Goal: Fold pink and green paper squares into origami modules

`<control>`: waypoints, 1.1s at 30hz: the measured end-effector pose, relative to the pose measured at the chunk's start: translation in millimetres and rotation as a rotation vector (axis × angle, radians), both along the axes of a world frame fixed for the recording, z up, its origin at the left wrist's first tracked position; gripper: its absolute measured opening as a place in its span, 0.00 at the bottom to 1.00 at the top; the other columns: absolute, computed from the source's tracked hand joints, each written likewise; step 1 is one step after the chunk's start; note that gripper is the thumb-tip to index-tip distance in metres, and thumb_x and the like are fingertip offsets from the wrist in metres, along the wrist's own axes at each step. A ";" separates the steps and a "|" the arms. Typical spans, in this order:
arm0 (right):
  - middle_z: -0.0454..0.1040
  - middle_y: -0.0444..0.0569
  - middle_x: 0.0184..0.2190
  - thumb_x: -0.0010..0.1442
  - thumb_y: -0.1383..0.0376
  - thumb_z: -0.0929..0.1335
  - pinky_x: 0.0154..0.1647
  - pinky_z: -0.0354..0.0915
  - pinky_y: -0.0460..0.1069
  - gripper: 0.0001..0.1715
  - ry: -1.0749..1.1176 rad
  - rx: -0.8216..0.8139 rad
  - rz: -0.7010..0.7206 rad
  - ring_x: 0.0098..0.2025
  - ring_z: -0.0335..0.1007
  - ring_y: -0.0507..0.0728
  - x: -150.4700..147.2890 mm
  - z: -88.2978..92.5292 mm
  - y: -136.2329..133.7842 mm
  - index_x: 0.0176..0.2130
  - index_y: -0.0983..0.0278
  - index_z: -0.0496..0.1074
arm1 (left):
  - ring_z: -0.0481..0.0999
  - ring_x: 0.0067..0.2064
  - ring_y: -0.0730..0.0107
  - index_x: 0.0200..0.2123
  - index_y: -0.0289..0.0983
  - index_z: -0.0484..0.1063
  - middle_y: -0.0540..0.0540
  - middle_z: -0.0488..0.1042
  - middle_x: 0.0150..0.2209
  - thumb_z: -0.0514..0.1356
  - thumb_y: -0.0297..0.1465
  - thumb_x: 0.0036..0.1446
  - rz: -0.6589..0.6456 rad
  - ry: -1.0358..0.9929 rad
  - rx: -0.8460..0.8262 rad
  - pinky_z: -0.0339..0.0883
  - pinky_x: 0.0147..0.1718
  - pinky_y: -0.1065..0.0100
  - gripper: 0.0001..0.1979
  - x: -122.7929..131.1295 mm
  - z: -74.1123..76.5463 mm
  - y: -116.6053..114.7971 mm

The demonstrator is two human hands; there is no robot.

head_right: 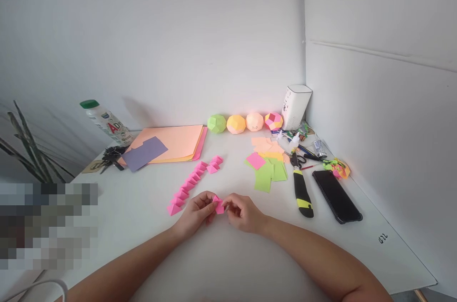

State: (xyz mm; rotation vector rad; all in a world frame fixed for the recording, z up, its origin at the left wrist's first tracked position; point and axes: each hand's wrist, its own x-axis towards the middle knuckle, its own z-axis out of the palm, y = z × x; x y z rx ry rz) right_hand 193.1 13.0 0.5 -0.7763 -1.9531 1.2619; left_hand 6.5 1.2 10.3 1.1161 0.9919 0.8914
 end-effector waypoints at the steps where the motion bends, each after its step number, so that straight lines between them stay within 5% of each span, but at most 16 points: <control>1: 0.68 0.43 0.25 0.54 0.73 0.63 0.21 0.60 0.42 0.09 0.005 0.029 -0.006 0.22 0.64 0.48 -0.3 0.0 0.5 0.36 0.64 0.67 | 0.61 0.18 0.79 0.30 0.35 0.65 0.55 0.66 0.20 0.61 0.41 0.52 -0.018 0.001 0.000 0.55 0.17 0.75 0.15 -0.8 0.1 -0.1; 11: 0.73 0.51 0.31 0.59 0.62 0.65 0.24 0.67 0.47 0.09 0.091 0.180 -0.061 0.27 0.68 0.53 -3.8 2.5 1.6 0.33 0.64 0.74 | 0.61 0.22 0.76 0.44 0.37 0.68 0.54 0.63 0.22 0.53 0.46 0.58 -0.134 0.109 0.007 0.55 0.22 0.72 0.20 1.7 11.5 -5.8; 21: 0.68 0.50 0.28 0.62 0.65 0.63 0.28 0.66 0.47 0.11 0.032 0.342 -0.048 0.28 0.66 0.52 -3.9 -3.3 3.8 0.33 0.64 0.73 | 0.60 0.26 0.74 0.55 0.37 0.60 0.53 0.61 0.25 0.51 0.41 0.60 -0.214 0.116 0.027 0.55 0.25 0.71 0.23 -3.2 1.7 -6.9; 33: 0.68 0.48 0.28 0.56 0.64 0.67 0.23 0.63 0.46 0.07 0.043 0.029 -0.096 0.25 0.64 0.51 -4.0 3.9 1.7 0.28 0.64 0.73 | 0.66 0.31 0.69 0.56 0.38 0.60 0.50 0.67 0.29 0.51 0.31 0.59 -0.216 0.250 0.169 0.63 0.31 0.67 0.21 -3.9 5.6 -9.5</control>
